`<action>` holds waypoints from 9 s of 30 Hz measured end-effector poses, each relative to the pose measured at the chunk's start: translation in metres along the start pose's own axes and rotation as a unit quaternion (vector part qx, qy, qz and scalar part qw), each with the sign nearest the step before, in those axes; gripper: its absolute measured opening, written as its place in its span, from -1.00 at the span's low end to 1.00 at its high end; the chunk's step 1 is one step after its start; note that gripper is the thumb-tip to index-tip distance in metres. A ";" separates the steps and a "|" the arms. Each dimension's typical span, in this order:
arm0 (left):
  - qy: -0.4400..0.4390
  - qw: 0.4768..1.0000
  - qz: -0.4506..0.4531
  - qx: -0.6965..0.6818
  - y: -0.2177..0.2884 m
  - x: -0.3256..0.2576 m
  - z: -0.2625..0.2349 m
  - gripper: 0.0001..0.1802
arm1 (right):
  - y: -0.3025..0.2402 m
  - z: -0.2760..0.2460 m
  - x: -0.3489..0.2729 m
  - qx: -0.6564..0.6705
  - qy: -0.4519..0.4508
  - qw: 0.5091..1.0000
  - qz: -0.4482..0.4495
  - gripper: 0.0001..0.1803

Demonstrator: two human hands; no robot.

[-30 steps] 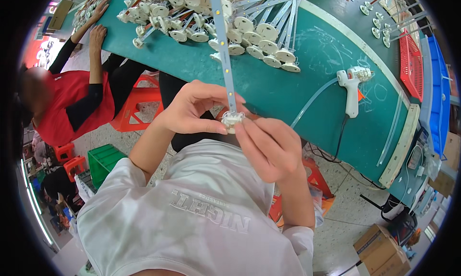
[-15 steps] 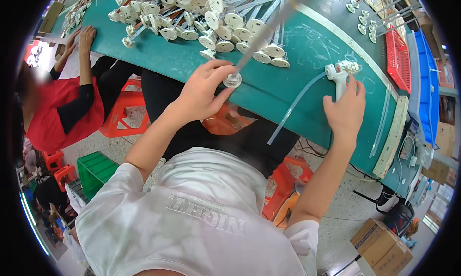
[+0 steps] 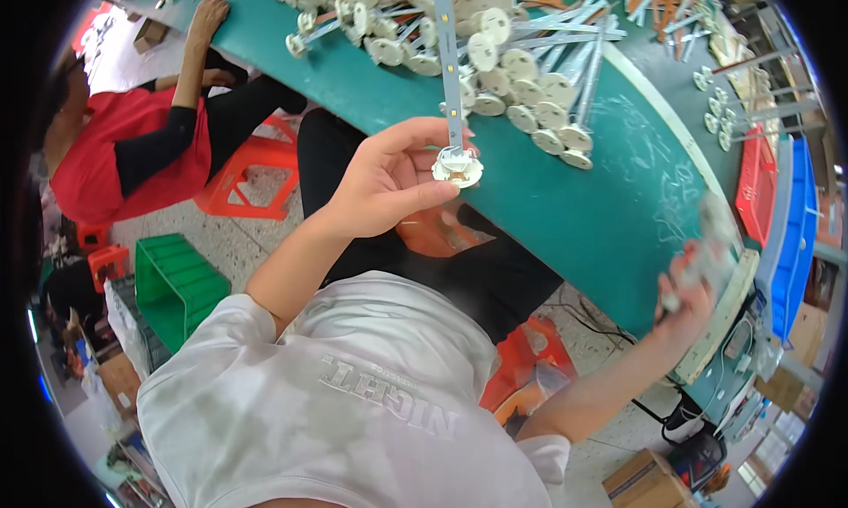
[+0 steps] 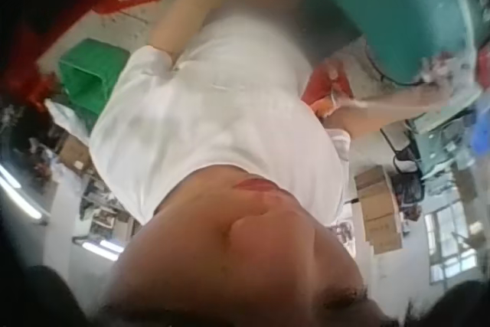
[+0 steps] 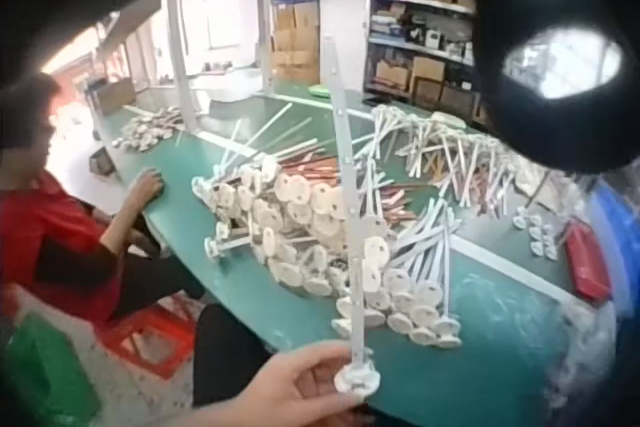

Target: Using a hot glue gun to attach circular bases and support rods to LED light strips on an assembly line.

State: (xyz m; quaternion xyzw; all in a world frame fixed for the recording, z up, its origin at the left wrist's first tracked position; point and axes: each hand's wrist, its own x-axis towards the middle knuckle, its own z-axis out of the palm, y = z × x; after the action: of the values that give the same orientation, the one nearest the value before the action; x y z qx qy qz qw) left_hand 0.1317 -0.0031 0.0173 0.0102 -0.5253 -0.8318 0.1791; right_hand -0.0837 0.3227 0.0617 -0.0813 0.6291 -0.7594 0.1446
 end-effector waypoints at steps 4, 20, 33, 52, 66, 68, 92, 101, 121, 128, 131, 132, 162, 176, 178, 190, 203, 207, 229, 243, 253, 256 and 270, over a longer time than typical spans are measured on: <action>0.027 0.998 -0.041 -0.036 0.011 -0.014 0.005 -0.45 | 0.003 0.017 -0.032 0.323 -0.208 0.922 0.043 -0.43; 0.079 0.987 -0.080 -0.112 0.030 -0.054 -0.006 -0.27 | 0.050 0.141 -0.141 -0.044 -0.173 0.984 -0.007 -0.50; 0.094 0.943 -0.168 -0.270 0.017 -0.068 0.015 -0.45 | 0.092 0.186 -0.113 0.167 -0.185 0.967 -0.043 -0.58; 0.129 0.959 -0.149 -0.204 0.010 -0.072 0.014 -0.48 | 0.092 0.162 -0.124 0.165 -0.184 0.969 0.012 -0.59; 0.187 0.958 -0.153 -0.155 0.031 -0.064 0.019 -0.61 | 0.057 0.116 -0.152 -0.073 -0.234 0.969 -0.014 -0.71; 0.178 0.957 -0.162 -0.160 0.026 -0.062 0.017 -0.61 | 0.065 0.112 -0.151 -0.088 -0.239 0.967 -0.003 -0.69; 0.109 0.983 -0.008 0.146 0.030 -0.048 0.006 -0.49 | 0.054 0.143 -0.132 -0.127 -0.174 0.976 -0.013 -0.73; 0.112 0.992 -0.044 0.032 0.027 -0.052 0.009 -0.42 | 0.055 0.144 -0.127 -0.141 -0.218 0.963 -0.074 -0.74; 0.109 0.993 -0.034 0.043 0.026 -0.059 0.016 -0.48 | 0.047 0.148 -0.130 -0.261 -0.246 0.930 -0.082 -0.68; 0.109 0.992 -0.024 0.062 0.027 -0.060 0.013 -0.48 | 0.046 0.138 -0.126 -0.310 -0.368 0.869 -0.116 -0.67; 0.081 0.992 -0.049 0.086 0.028 -0.061 0.011 -0.41 | 0.051 0.150 -0.133 -0.237 -0.227 0.942 -0.067 -0.70; 0.087 0.992 -0.049 0.075 0.028 -0.061 0.012 -0.41 | 0.053 0.147 -0.134 -0.243 -0.227 0.940 -0.075 -0.70; 0.114 0.992 -0.051 0.002 0.025 -0.064 0.018 -0.42 | 0.062 0.139 -0.134 -0.232 -0.254 0.933 -0.105 -0.71; 0.136 0.970 -0.163 -0.121 0.023 -0.066 0.021 -0.54 | 0.053 0.145 -0.139 -0.209 -0.234 0.947 -0.061 -0.73; 0.151 0.950 -0.198 -0.187 0.021 -0.067 0.023 -0.50 | 0.052 0.146 -0.141 -0.197 -0.222 0.954 -0.040 -0.73; 0.119 0.935 -0.217 -0.254 0.016 -0.070 0.016 -0.44 | 0.054 0.138 -0.144 -0.213 -0.231 0.948 -0.047 -0.75; 0.097 0.928 -0.214 -0.289 0.013 -0.073 0.014 -0.42 | 0.054 0.138 -0.142 -0.199 -0.232 0.949 -0.073 -0.74; 0.098 0.922 -0.213 -0.309 0.014 -0.075 0.014 -0.42 | 0.052 0.137 -0.142 -0.202 -0.243 0.946 -0.071 -0.75; 0.143 0.968 -0.177 -0.101 0.022 -0.064 0.017 -0.58 | 0.049 0.130 -0.121 -0.257 -0.329 0.901 -0.113 -0.82; 0.233 0.964 -0.015 -0.127 0.044 -0.059 -0.034 -0.65 | 0.035 0.077 -0.013 -0.436 0.054 0.893 -0.099 -0.83; 0.191 0.975 -0.027 -0.112 0.034 -0.046 -0.030 -0.63 | 0.010 0.073 -0.002 -0.726 -0.012 0.679 -0.107 -0.43; 0.164 0.982 0.088 0.014 0.018 -0.039 -0.008 -0.58 | -0.003 0.104 -0.027 -0.702 0.000 0.678 -0.216 -0.44; 0.030 0.940 0.249 0.230 0.007 0.021 0.056 -0.65 | 0.010 0.154 -0.061 -0.078 -0.089 0.966 -0.231 -0.92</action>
State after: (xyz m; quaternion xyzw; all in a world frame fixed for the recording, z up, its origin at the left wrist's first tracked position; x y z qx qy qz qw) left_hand 0.1028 0.0370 0.0519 -0.0547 -0.6825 -0.6165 0.3888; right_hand 0.0225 0.1973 0.0851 -0.3027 0.6350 -0.7106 0.0136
